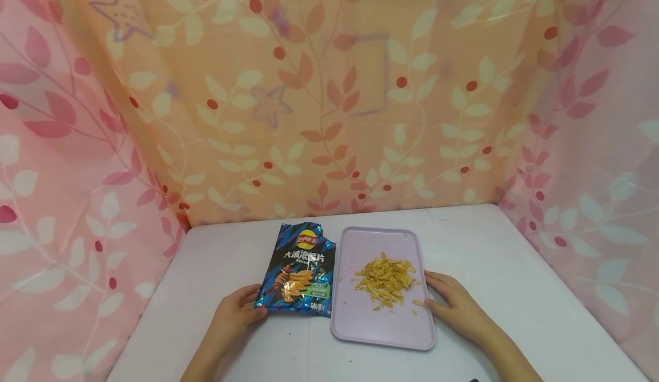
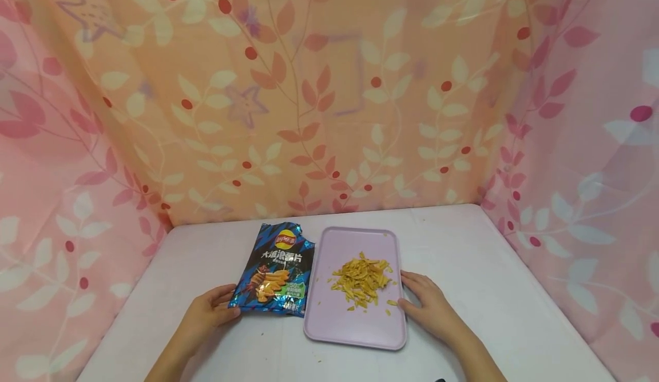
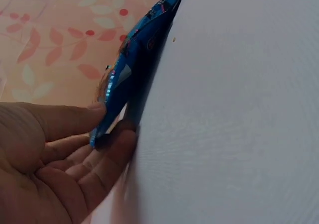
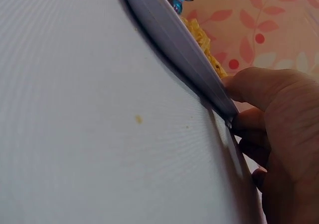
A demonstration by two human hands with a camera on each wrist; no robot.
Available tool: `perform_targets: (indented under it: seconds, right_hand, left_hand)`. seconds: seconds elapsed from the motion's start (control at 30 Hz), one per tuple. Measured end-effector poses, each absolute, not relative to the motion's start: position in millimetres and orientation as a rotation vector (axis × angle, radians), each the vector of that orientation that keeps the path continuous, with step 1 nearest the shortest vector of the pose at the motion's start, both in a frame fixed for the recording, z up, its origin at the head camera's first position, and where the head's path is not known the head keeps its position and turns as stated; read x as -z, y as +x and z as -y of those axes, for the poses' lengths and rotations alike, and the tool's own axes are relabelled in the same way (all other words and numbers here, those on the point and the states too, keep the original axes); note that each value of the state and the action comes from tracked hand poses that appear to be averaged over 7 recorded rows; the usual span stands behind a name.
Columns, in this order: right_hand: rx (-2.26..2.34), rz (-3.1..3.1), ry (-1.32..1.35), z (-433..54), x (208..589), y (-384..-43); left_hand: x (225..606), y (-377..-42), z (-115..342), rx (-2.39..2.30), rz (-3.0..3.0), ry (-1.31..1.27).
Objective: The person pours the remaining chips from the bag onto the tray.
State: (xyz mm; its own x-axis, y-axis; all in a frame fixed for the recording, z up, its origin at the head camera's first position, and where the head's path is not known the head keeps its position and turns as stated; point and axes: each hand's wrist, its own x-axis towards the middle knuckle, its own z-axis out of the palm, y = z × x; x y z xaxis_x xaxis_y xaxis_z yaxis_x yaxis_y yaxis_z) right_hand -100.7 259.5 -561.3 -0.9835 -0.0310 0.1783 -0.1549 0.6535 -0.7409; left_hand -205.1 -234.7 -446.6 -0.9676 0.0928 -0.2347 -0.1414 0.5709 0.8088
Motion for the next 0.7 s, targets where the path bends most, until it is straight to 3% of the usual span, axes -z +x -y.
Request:
perform_targets:
  seconds: [0.7]
  right_hand:
    - [-1.004, 2.819, 0.186, -267.8, 551.7, -93.7]
  left_hand:
    - [418.7, -192.7, 269.7, -1.023, -2.621, 0.226]
